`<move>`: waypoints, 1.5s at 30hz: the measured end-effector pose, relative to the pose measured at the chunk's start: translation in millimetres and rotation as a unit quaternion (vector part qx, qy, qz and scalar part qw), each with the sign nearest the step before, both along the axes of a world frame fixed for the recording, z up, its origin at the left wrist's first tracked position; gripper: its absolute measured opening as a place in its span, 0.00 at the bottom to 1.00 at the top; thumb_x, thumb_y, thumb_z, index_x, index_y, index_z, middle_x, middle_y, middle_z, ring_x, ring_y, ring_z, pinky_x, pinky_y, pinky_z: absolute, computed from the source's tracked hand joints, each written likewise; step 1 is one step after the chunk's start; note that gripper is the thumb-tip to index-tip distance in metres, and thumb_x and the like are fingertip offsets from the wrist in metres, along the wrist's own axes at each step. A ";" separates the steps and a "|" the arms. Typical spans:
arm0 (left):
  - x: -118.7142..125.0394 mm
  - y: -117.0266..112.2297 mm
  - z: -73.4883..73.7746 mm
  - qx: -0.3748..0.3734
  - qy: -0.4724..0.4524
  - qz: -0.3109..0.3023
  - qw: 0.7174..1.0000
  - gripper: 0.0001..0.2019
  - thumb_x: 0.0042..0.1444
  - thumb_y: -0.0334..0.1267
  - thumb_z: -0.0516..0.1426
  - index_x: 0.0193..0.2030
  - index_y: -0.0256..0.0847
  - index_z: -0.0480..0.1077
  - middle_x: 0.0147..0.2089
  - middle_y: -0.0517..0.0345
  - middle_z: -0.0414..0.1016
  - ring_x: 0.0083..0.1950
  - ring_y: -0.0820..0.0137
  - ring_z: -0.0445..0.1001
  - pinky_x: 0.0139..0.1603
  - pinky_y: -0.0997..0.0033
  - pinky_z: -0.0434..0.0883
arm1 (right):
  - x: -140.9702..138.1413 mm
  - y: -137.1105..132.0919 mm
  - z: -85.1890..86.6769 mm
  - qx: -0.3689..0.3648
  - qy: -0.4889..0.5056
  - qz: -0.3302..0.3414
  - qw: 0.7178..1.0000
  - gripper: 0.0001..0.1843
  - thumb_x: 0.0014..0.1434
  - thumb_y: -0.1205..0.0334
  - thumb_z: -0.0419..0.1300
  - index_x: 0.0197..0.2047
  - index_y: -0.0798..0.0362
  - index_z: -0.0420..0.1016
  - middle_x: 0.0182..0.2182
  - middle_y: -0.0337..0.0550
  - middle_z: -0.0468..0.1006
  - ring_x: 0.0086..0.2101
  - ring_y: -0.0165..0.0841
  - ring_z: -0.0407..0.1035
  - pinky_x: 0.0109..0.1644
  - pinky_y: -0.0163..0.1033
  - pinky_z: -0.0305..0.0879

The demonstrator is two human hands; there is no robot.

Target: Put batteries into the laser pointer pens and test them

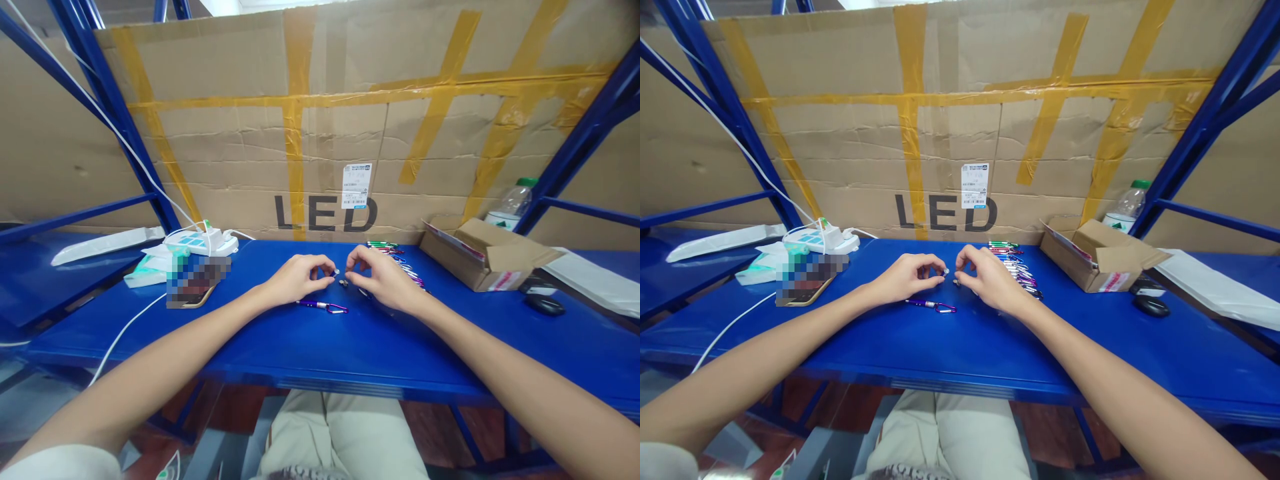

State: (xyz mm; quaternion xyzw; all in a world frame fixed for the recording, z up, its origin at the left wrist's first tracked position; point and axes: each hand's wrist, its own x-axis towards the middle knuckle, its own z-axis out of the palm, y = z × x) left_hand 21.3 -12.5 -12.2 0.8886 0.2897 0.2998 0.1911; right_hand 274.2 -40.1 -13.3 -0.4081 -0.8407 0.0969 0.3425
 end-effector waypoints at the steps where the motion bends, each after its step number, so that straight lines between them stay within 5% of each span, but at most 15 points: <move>1: 0.1 -0.4 0.3 0.005 0.000 -0.004 1.000 0.09 0.67 0.42 0.63 0.50 0.41 0.79 0.42 0.60 0.84 0.34 0.72 0.73 0.40 0.72 0.69 | -0.6 -0.2 0.6 0.011 0.025 0.009 1.000 0.03 0.68 0.62 0.62 0.44 0.47 0.71 0.42 0.42 0.80 0.43 0.41 0.71 0.48 0.45 0.65; 11: 0.4 -3.4 0.2 0.053 -0.006 -0.020 0.998 0.08 0.68 0.41 0.64 0.50 0.42 0.79 0.44 0.58 0.84 0.37 0.71 0.74 0.41 0.72 0.69 | -4.6 -8.0 0.6 0.064 0.039 0.053 0.996 0.03 0.72 0.59 0.63 0.47 0.45 0.74 0.44 0.42 0.81 0.44 0.41 0.71 0.51 0.46 0.67; 36: 0.1 -1.2 -3.2 0.027 -0.033 -0.031 0.999 0.10 0.68 0.42 0.64 0.51 0.42 0.80 0.43 0.59 0.84 0.37 0.71 0.76 0.41 0.72 0.71 | -5.8 -10.3 1.3 0.072 0.032 0.054 0.995 0.03 0.72 0.59 0.64 0.47 0.45 0.74 0.45 0.43 0.82 0.46 0.43 0.71 0.51 0.48 0.68; 45: -0.7 0.1 0.1 0.040 -0.024 -0.019 0.999 0.09 0.68 0.42 0.63 0.51 0.42 0.80 0.46 0.55 0.83 0.40 0.69 0.78 0.44 0.69 0.73 | -5.3 -10.0 4.4 0.100 0.026 0.038 0.994 0.06 0.76 0.60 0.57 0.47 0.46 0.75 0.44 0.45 0.82 0.44 0.43 0.70 0.50 0.48 0.66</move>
